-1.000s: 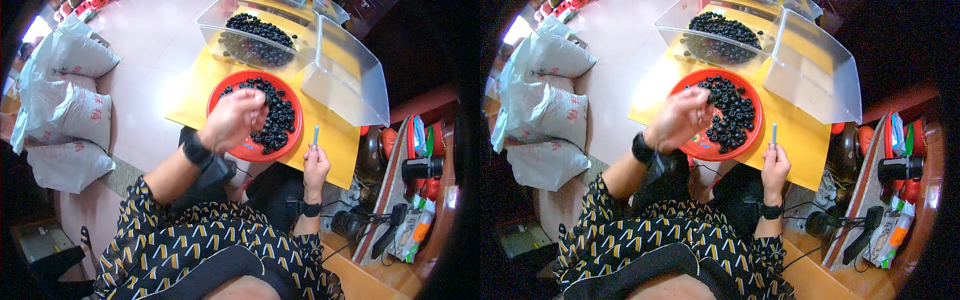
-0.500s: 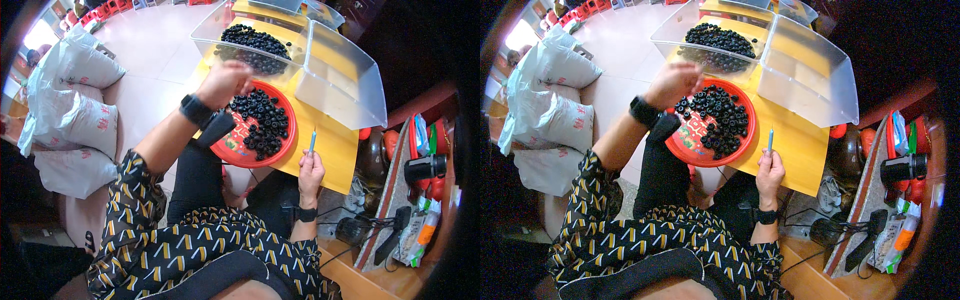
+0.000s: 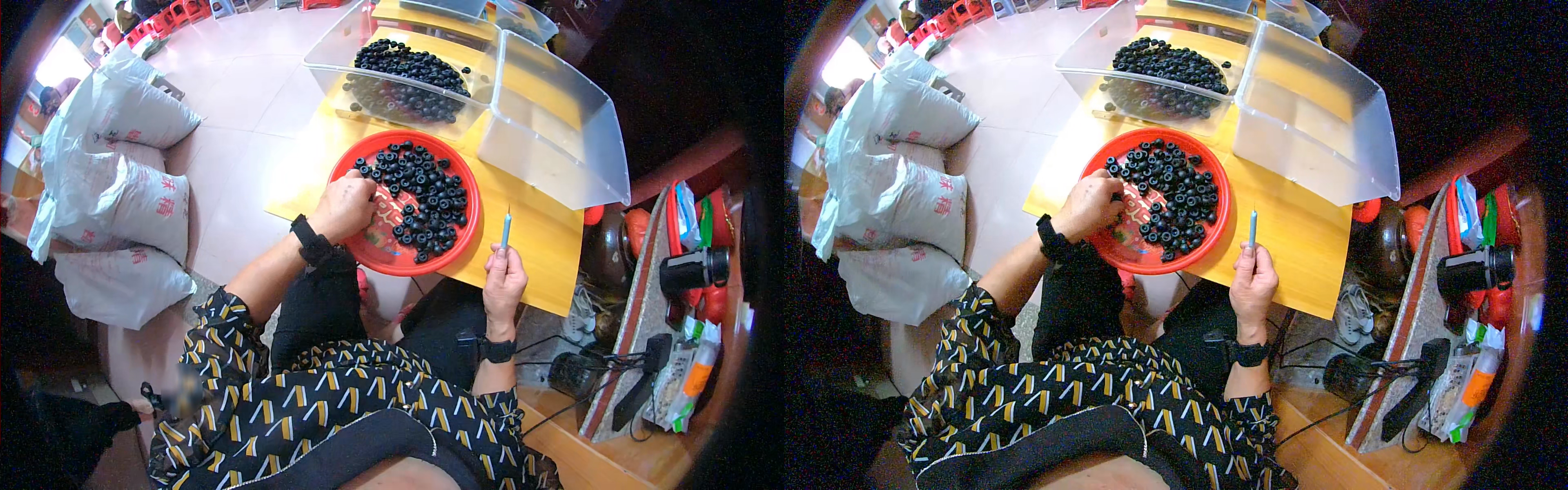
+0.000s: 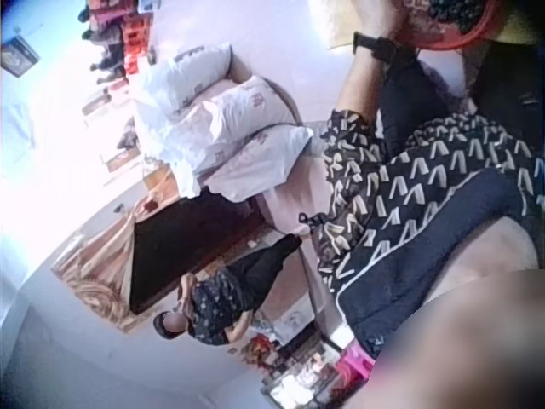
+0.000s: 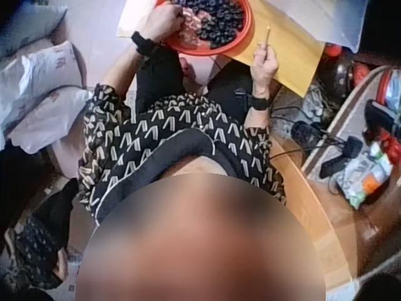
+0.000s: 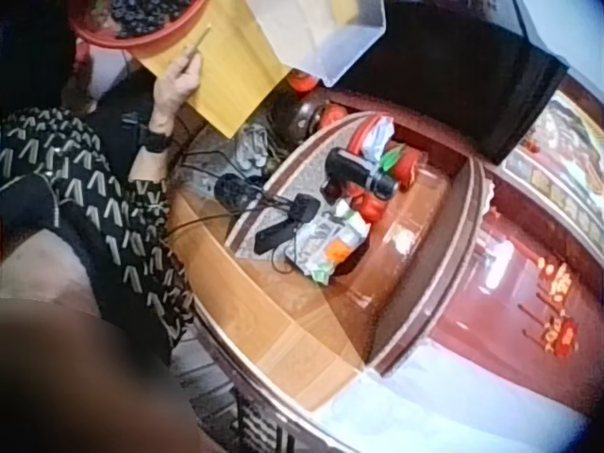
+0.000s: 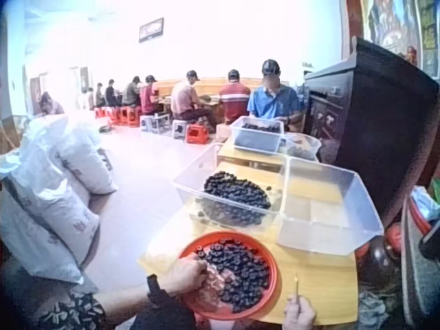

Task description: The recorder is using a blue pen-like tool to process or sort small black berries on a red plate.

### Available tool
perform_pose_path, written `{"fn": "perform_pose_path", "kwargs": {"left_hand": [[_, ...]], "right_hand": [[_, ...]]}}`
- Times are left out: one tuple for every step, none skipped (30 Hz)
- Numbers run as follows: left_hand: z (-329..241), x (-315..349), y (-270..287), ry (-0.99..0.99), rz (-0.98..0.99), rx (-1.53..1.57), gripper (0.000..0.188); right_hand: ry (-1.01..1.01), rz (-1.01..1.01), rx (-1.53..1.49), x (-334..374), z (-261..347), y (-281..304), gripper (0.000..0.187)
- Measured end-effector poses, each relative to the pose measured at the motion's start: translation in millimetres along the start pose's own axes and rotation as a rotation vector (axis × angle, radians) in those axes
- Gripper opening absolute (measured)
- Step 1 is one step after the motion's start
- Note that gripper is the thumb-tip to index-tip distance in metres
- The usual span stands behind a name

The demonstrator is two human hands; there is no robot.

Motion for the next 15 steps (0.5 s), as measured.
{"fn": "perform_pose_path", "kwargs": {"left_hand": [[1,1,-3,0.002,-0.007,-0.003,0.014],[1,3,-4,0.005,-0.013,-0.006,0.013],[1,5,-5,0.006,-0.013,-0.004,0.013],[-3,6,-3,-0.060,-0.066,0.070,0.011],[-10,8,-1,-0.128,-0.117,0.146,0.010],[-19,10,3,-0.126,-0.113,0.150,0.010],[-22,15,0,0.043,-0.085,0.672,0.008],[-26,22,-9,0.221,-0.053,1.192,0.005],[-28,26,-12,0.177,-0.048,1.233,0.010],[-31,32,-16,0.183,-0.045,1.241,0.010],[-39,37,-21,0.196,-0.064,1.573,0.013],[-47,42,-24,0.206,-0.086,1.905,0.017],[-52,47,-25,0.231,-0.085,1.983,0.021],[-54,52,-28,0.235,-0.087,1.990,0.021],[-57,55,-30,0.217,-0.095,2.071,0.022]], "right_hand": [[0.003,0.002,0.005,0,1,0,0.019],[0.003,0.002,0.007,1,0,-1,0.019],[-0.006,-0.001,0.012,1,0,-1,0.019],[-0.015,-0.004,0.018,0,-1,-1,0.019],[-0.018,-0.005,0.021,0,-1,0,0.019],[-0.002,-0.002,0.028,0,0,-1,0.019],[0.014,0.001,0.036,0,1,-1,0.020],[0.008,0.002,0.041,0,1,-1,0.020],[0.025,0.001,0.050,0,3,-1,0.021],[0.042,0.001,0.060,0,4,-1,0.021],[0.038,0.007,0.066,0,4,-3,0.021],[0.025,0.005,0.058,0,3,-4,0.021],[0.012,0.003,0.051,0,2,-4,0.021],[0.009,0.005,0.057,-1,0,-4,0.021],[0.010,-0.003,0.039,-2,-3,-3,0.022]]}}
Point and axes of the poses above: each hand's wrist, its own x-axis away from the middle knuckle, its own y-axis out of the back of the hand, z = x × y, the point moved 6 cm from there along -x, towards the middle knuckle, and after that the axes turned 10 degrees about -y, right-handed, at the moved point
